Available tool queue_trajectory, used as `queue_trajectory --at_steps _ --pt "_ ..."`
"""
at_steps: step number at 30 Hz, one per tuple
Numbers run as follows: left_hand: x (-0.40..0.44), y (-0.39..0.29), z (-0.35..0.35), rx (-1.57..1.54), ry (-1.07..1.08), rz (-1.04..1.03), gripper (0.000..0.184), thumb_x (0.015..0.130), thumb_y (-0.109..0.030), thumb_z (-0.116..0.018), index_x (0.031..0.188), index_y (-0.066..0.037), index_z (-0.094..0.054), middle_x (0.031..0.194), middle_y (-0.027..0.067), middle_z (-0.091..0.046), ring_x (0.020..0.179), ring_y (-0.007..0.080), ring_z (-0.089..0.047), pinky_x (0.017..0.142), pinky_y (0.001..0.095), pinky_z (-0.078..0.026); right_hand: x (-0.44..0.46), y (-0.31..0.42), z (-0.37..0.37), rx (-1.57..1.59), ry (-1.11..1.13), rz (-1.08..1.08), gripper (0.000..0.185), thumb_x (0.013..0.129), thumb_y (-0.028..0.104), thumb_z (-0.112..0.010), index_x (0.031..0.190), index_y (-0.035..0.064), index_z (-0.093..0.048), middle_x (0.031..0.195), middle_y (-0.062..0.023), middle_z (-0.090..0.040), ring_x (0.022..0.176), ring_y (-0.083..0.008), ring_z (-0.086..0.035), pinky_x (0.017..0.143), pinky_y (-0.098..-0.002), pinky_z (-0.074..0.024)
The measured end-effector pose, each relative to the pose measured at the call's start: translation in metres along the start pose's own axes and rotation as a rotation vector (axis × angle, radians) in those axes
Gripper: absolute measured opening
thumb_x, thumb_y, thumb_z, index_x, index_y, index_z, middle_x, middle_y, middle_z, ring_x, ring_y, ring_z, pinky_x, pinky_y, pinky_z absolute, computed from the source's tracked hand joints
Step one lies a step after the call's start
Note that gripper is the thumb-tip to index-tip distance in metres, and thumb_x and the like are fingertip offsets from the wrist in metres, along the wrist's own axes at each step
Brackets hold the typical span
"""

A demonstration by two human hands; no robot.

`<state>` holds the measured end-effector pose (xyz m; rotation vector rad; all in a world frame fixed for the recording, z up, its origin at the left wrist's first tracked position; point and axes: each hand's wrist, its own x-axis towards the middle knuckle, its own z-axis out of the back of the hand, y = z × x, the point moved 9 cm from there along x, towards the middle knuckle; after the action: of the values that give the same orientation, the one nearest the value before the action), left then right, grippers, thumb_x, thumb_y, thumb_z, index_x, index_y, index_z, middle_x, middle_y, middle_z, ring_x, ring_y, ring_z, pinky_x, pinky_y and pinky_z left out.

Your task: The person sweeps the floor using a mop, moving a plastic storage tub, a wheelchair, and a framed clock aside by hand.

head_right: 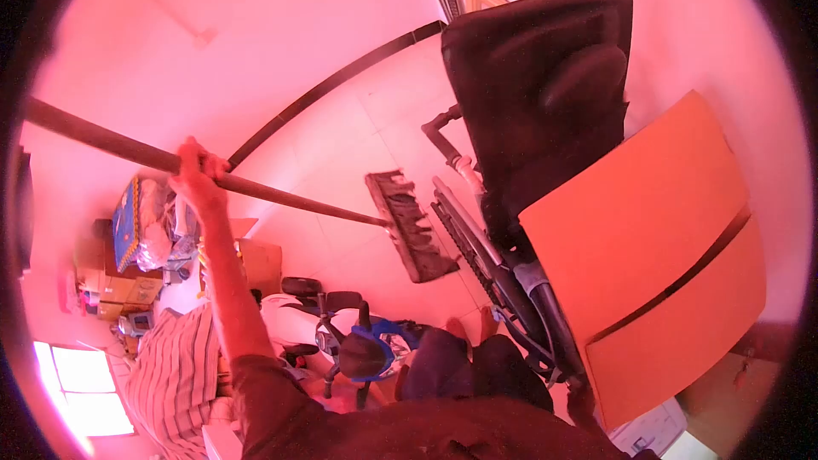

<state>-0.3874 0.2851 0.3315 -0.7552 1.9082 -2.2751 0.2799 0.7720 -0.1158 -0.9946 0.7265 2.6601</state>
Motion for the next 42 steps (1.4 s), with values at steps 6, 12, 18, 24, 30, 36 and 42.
queue_trajectory --at_steps 6,12,18,24,30,36,42 --pt "0.071 -0.001 -0.048 0.048 0.146 -0.072 0.026 0.085 -0.010 -0.055 0.061 -0.006 -0.044 0.049 -0.0006 -0.036 0.037 0.0087 -0.034 0.039 0.0269 -0.035 0.064 0.048 0.025 0.012 0.011 -0.021 0.026 0.084 0.025 -0.054 0.101 0.0055 -0.058 0.097 -0.0166 -0.060 0.089 -0.0328 -0.060 0.077 -0.0424 -0.0488" --pt "0.156 0.127 -0.062 0.062 0.398 -0.059 0.019 0.085 -0.010 -0.057 0.067 -0.007 -0.052 0.057 -0.0016 -0.048 0.048 0.0069 -0.046 0.042 0.0232 -0.038 0.192 0.141 0.083 -0.056 -0.036 -0.061 0.025 0.084 0.025 -0.054 0.099 0.0048 -0.059 0.094 -0.0162 -0.062 0.087 -0.0336 -0.060 0.077 -0.0423 -0.0492" --pt "0.166 0.319 -0.071 0.584 0.703 0.035 0.026 0.076 -0.024 -0.067 0.062 -0.004 -0.059 0.049 0.0093 -0.052 0.047 0.0144 -0.053 0.046 0.0350 -0.043 0.308 0.289 0.197 -0.109 0.004 -0.063 0.025 0.085 0.025 -0.054 0.097 0.0041 -0.059 0.092 -0.0159 -0.063 0.084 -0.0344 -0.061 0.076 -0.0422 -0.0496" --pt "0.156 0.405 -0.037 0.425 1.007 0.118 0.024 0.082 -0.020 -0.061 0.067 -0.003 -0.056 0.057 0.0000 -0.052 0.055 0.0076 -0.050 0.048 0.0278 -0.039 0.341 0.424 0.247 -0.139 0.122 0.017 0.024 0.085 0.024 -0.055 0.095 0.0034 -0.060 0.089 -0.0155 -0.064 0.081 -0.0352 -0.061 0.076 -0.0421 -0.0500" --pt "0.184 0.477 0.099 0.139 0.733 0.323 0.014 0.084 -0.016 -0.059 0.080 -0.004 -0.054 0.067 0.0015 -0.053 0.061 0.0114 -0.053 0.058 0.0277 -0.046 0.389 0.590 0.347 0.365 -0.318 0.218 0.021 0.079 0.023 -0.063 0.094 0.0084 -0.063 0.078 -0.0150 -0.064 0.068 -0.0315 -0.063 0.064 -0.0391 -0.0503" --pt "0.236 0.458 0.186 0.218 0.336 0.306 0.011 0.082 -0.010 -0.053 0.087 -0.001 -0.050 0.069 0.0077 -0.057 0.064 0.0168 -0.056 0.064 0.0296 -0.048 0.448 0.682 0.607 0.840 -0.872 0.703 0.022 0.085 0.008 -0.058 0.105 -0.0017 -0.060 0.085 -0.0090 -0.064 0.075 -0.0156 -0.062 0.069 -0.0282 -0.0499" --pt "0.243 0.491 0.259 0.201 0.097 0.383 0.009 0.082 -0.009 -0.049 0.088 -0.004 -0.048 0.064 0.0075 -0.055 0.066 0.0183 -0.055 0.066 0.0319 -0.047 0.356 0.747 0.723 0.553 -1.387 1.495 0.023 0.085 0.012 -0.048 0.103 0.0012 -0.057 0.095 -0.0143 -0.061 0.084 -0.0232 -0.059 0.076 -0.0345 -0.0473"
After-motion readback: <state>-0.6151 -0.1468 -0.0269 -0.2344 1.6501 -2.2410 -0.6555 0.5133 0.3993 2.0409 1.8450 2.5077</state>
